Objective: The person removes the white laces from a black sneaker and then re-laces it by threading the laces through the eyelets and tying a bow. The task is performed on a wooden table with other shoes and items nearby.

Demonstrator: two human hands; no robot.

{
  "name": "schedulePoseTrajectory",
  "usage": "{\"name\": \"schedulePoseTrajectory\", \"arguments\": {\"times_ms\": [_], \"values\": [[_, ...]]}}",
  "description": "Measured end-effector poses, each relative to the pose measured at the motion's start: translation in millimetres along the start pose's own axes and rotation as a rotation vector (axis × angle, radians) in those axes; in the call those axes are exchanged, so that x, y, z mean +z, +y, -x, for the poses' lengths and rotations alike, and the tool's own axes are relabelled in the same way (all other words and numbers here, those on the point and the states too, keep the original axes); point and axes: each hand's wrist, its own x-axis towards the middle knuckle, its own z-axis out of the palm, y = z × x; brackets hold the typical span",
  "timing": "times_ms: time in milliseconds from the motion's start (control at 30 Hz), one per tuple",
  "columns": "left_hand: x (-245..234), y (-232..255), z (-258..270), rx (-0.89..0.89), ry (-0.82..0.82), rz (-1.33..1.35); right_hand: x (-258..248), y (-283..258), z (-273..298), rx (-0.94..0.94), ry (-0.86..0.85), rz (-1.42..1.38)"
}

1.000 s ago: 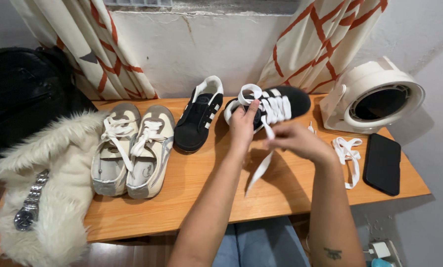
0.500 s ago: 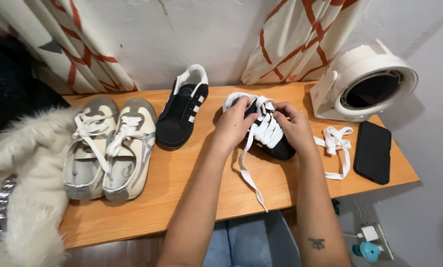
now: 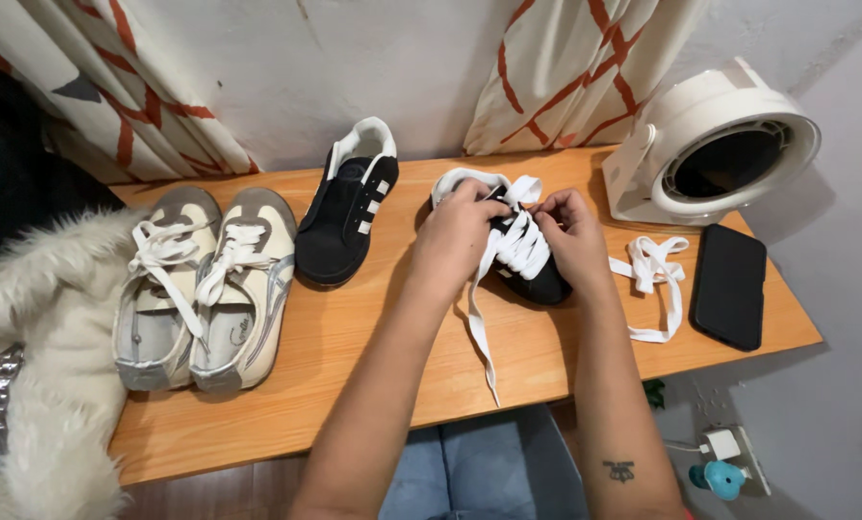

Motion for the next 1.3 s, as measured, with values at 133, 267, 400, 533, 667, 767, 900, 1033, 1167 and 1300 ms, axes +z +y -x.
{"name": "schedulePoseTrajectory", "arguments": {"times_ms": [133, 267, 400, 533, 667, 767, 900, 1033, 1167, 1300], "values": [[-2, 8, -13, -0.068, -0.185, -0.161, -1, -7, 6, -0.022, 0.0, 0.056], [3, 7, -19, 0.027, -0.114, -0.152, 1, -17, 10, -0.058, 0.043, 0.203], [7, -2, -23, -0.06, -0.188, -0.104, 3, -19, 13, -0.037, 0.057, 0.176], [5, -4, -29, -0.14, -0.287, -0.144, 4, -19, 12, -0.019, 0.074, 0.184], [8, -4, -32, -0.056, -0.299, -0.171, 2, -16, 11, -0.015, 0.053, 0.132], [11, -9, -32, -0.013, -0.287, -0.172, 0, -11, 9, 0.017, 0.053, 0.129], [2, -15, -39, 0.117, -0.274, 0.0, -4, -8, -3, 0.082, 0.049, 0.025], [-11, -5, -66, 0.317, -0.279, 0.169, -22, -12, -13, 0.514, 0.039, -0.607], [-2, 26, -89, 0.51, -0.318, 0.227, -45, -4, -8, 0.484, -0.019, -1.047], [13, 64, -95, 0.696, -0.185, 0.109, -66, 17, -8, 0.201, 0.088, -1.102]]}}
